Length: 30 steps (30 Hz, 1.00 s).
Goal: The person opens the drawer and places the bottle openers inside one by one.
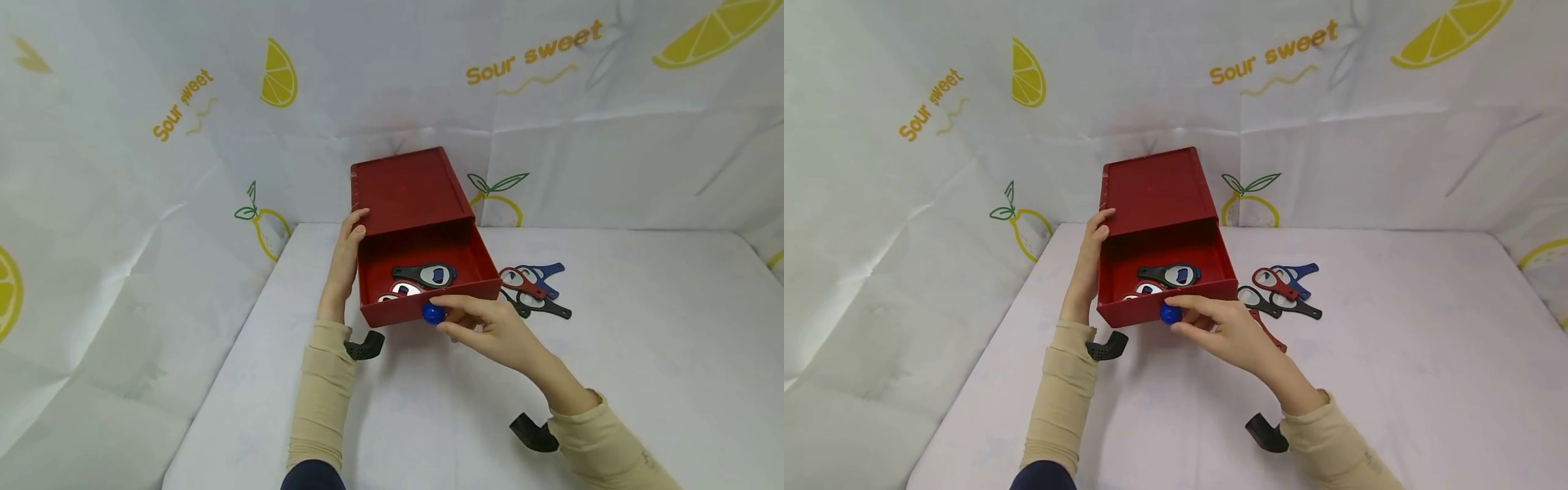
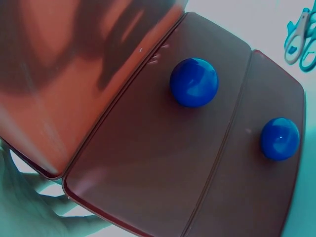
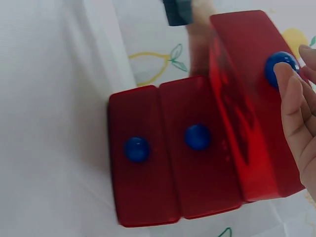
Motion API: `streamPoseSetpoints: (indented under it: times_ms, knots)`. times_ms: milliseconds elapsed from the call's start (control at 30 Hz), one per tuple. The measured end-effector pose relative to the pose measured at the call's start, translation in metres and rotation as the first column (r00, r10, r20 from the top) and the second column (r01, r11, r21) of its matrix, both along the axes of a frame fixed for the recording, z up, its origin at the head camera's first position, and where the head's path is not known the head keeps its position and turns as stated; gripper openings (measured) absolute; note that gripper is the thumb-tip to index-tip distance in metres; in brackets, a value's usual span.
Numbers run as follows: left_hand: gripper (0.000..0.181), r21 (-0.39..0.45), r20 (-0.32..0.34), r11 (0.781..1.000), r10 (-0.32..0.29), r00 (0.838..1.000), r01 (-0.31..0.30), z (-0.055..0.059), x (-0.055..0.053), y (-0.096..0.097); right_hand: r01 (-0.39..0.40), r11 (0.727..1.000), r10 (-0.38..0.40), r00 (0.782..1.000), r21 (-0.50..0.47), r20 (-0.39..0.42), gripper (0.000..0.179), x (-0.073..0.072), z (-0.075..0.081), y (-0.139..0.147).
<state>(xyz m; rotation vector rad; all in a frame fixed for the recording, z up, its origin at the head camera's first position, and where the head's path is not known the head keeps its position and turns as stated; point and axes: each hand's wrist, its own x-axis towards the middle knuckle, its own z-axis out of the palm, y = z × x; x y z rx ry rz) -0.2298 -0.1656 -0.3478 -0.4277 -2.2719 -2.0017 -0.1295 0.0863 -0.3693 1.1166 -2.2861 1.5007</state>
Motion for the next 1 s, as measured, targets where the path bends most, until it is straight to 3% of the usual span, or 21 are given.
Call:
streamPoseSetpoints:
  times_ms: [167,333,700,1000]
  knots:
    - [0.047,-0.001,0.002,1.0,-0.003,1.0,0.003,-0.001,0.0,0.0,-0.013,1.0,0.014,0.999,-0.012,0.045,0.038,0.0,-0.011,-0.002]
    - [0.046,0.013,-0.001,1.0,-0.004,1.0,0.004,0.0,0.0,0.0,0.042,0.999,-0.043,0.998,0.015,0.052,0.039,-0.001,-0.016,-0.004]
    - [0.039,0.049,0.037,0.999,-0.007,0.999,0.006,0.003,-0.001,0.001,0.143,0.987,-0.148,0.986,0.067,0.08,0.034,-0.008,-0.009,-0.012]
    - [0.027,0.061,0.059,0.998,-0.008,0.998,0.005,0.003,-0.002,-0.001,0.188,0.978,-0.198,0.974,0.095,0.11,0.034,-0.025,-0.004,-0.021]
